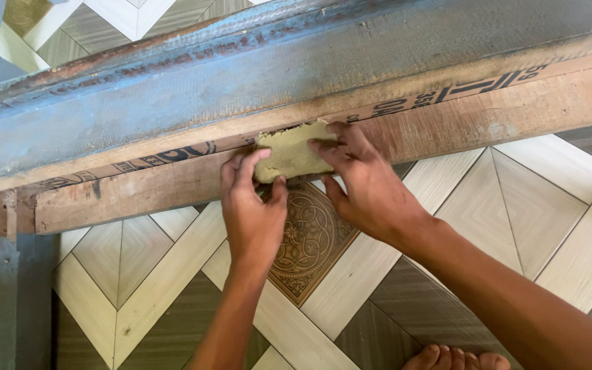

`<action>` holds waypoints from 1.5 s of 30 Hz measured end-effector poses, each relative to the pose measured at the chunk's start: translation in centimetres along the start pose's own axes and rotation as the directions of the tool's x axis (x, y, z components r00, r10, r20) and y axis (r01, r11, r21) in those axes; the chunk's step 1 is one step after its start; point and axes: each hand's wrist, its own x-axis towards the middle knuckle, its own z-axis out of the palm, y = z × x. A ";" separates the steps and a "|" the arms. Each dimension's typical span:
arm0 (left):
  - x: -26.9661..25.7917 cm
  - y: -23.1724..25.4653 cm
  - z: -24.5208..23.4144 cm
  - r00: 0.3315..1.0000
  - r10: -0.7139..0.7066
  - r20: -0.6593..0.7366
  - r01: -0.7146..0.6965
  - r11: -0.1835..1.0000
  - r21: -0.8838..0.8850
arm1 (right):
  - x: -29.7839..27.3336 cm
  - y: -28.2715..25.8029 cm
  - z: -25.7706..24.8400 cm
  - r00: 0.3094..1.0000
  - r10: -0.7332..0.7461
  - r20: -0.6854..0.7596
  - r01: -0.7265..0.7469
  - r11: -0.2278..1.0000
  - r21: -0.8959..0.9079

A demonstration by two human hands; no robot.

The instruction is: The person uses a sanding block to smooth the surface of a wooden chair frame. They systematically rub the sandpaper along the legs and crossbars of the chair, focusing on removing old paint and smoothing the wood grain.

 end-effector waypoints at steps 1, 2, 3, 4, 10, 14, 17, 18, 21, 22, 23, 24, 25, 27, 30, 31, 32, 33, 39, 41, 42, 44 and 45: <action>0.2 -0.2 -0.3 1.000 0.011 -0.018 -0.011 1.000 0.012 | 0.2 -0.2 0.2 1.000 -0.026 0.008 0.026 0.999 0.023; 0.3 -0.5 -0.8 0.999 0.023 -0.036 -0.022 0.999 0.025 | 0.4 -0.4 0.4 0.999 -0.053 0.015 0.052 0.998 0.047; 0.4 -0.8 -1.3 0.998 0.035 -0.055 -0.033 0.999 0.038 | 0.6 -0.6 0.6 0.996 -0.081 0.022 0.080 0.994 0.071; 0.5 -1.1 -1.8 0.998 -0.012 -0.057 0.014 0.999 0.039 | 0.8 -0.9 0.9 0.994 -0.105 0.032 0.103 0.993 0.061; 1.1 -2.9 -4.5 0.992 -0.038 -0.117 0.048 0.995 0.084 | 1.6 -2.3 2.3 0.989 -0.121 0.090 0.119 0.992 0.031; 1.5 -4.0 -6.1 0.986 -0.106 -0.133 0.120 0.987 0.106 | 2.4 -3.5 3.8 0.972 -0.208 0.112 0.221 0.968 -0.119; 1.3 -4.7 -7.5 0.981 -0.113 -0.160 0.122 0.991 0.049 | 3.5 -5.3 4.5 0.967 -0.173 0.187 0.188 0.980 -0.066; 1.3 -4.9 -8.1 0.979 -0.106 -0.171 0.111 0.994 0.017 | 3.9 -6.0 4.6 0.963 -0.134 0.235 0.140 0.990 -0.009; 1.1 -5.4 -8.5 0.983 -0.124 -0.138 0.111 0.988 -0.104 | 4.6 -6.7 4.8 0.937 -0.007 0.348 0.013 1.000 -0.014; 1.2 -5.5 -8.2 0.984 -0.113 -0.135 0.101 0.991 -0.090 | 4.6 -6.5 4.7 0.944 -0.025 0.330 0.046 0.997 -0.055; 1.1 -5.7 -8.2 0.984 -0.103 -0.143 0.094 0.993 -0.073 | 4.7 -6.4 4.8 0.947 -0.055 0.317 0.089 0.992 -0.092; 1.1 -5.9 -8.1 0.984 -0.094 -0.152 0.086 0.995 -0.055 | 4.8 -6.4 4.9 0.948 -0.087 0.305 0.132 0.983 -0.129; 0.7 -6.1 -8.0 0.984 -0.085 -0.156 0.075 0.995 -0.073 | 4.5 -6.3 5.1 0.948 -0.076 0.309 0.123 0.983 -0.136; 0.6 -6.5 -8.4 0.982 -0.060 -0.177 0.043 0.995 -0.094 | 4.6 -6.9 5.2 0.948 -0.071 0.310 0.119 0.983 -0.138; 0.5 -6.7 -9.2 0.969 -0.156 -0.193 0.137 0.985 -0.107 | 5.1 -8.5 5.1 0.889 0.055 0.456 0.011 0.990 -0.140; 0.7 -7.0 -9.7 0.965 -0.165 -0.206 0.152 0.986 -0.075 | 5.4 -9.0 5.1 0.879 0.059 0.473 0.015 0.989 -0.150; 0.8 -7.3 -10.1 0.960 -0.173 -0.220 0.168 0.985 -0.043 | 5.5 -9.4 5.1 0.869 0.064 0.491 0.019 0.987 -0.161; 0.4 -7.6 -10.6 0.953 -0.191 -0.234 0.193 0.981 -0.012 | 5.5 -9.8 5.4 0.854 0.069 0.515 0.023 0.985 -0.170; 0.4 -8.8 -12.1 0.935 -0.229 -0.271 0.202 0.972 -0.122 | 7.0 -10.9 7.2 0.842 -0.009 0.539 0.046 0.997 -0.054; 0.6 -9.0 -12.1 0.923 -0.250 -0.294 0.221 0.967 -0.128 | 7.5 -11.0 8.4 0.871 -0.016 0.491 0.151 0.960 -0.237; 0.9 -9.0 -12.2 0.916 -0.261 -0.305 0.231 0.964 -0.131 | 7.8 -11.1 9.0 0.884 -0.024 0.466 0.197 0.925 -0.326; 1.2 -9.1 -12.9 0.919 -0.246 -0.308 0.217 0.968 -0.125 | 8.7 -11.3 10.2 0.910 -0.163 0.381 0.257 0.943 -0.213; 0.9 -8.9 -12.4 0.920 -0.252 -0.300 0.219 0.966 -0.141 | 8.6 -10.7 10.3 0.914 -0.215 0.344 0.287 0.942 -0.173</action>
